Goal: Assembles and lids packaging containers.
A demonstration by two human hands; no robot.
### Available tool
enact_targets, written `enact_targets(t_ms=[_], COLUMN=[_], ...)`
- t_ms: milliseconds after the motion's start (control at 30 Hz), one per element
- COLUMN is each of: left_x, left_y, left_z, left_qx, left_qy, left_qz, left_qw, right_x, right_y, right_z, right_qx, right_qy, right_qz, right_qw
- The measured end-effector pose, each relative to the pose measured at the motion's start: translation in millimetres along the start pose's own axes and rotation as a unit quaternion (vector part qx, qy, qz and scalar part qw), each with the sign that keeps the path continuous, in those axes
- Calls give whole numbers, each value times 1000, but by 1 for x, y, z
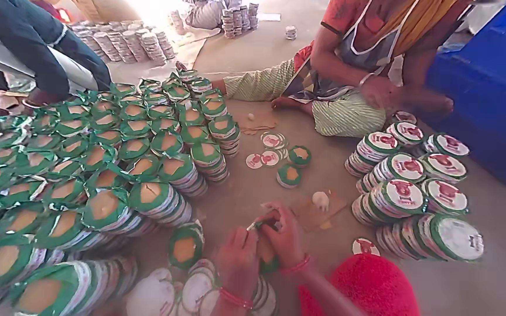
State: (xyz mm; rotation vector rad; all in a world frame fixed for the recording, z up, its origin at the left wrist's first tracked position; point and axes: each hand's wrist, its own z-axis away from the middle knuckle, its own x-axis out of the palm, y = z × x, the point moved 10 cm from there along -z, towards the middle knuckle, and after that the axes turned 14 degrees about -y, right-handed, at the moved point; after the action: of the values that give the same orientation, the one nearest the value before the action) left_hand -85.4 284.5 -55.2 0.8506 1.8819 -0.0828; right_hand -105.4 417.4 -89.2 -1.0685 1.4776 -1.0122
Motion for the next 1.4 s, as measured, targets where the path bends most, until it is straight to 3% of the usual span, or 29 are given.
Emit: enact_targets(t_ms=[100,233,333,500,667,800,900,1033,1100,1167,1400], left_x=[1,4,12,11,7,8,15,43,56,60,60], left_y=[2,-9,-22,-28,-21,-28,-43,-61,-60,-55,-50], left_z=[3,16,20,24,28,26,26,30,27,22,17], left_qx=[10,70,91,37,7,-45,-117,-226,-206,-146,-71], left_qy=[-35,-140,-179,-120,-74,-50,-44,-90,-120,-123,-161], left_qz=[41,71,107,151,144,191,299,471,520,545,496], left_qw=[999,985,974,980,987,979,946,848,820,816,850], right_x=[-5,-6,-6,11,20,25,28,25,24,21,12], right_y=[1,6,-3,-34,-48,-47,-40,-33,-31,-31,-24], right_z=[1,-4,-4,6,17,26,40,47,48,49,53], right_qx=[4,23,21,-38,-137,-136,-140,-122,-109,-102,-107], right_qy=[2,2,0,-17,-22,-51,-77,-122,-130,-122,-115], right_qz=[-10,-30,22,244,329,354,357,339,325,316,241], right_qw=[1000,999,1000,969,934,924,920,925,931,935,958])
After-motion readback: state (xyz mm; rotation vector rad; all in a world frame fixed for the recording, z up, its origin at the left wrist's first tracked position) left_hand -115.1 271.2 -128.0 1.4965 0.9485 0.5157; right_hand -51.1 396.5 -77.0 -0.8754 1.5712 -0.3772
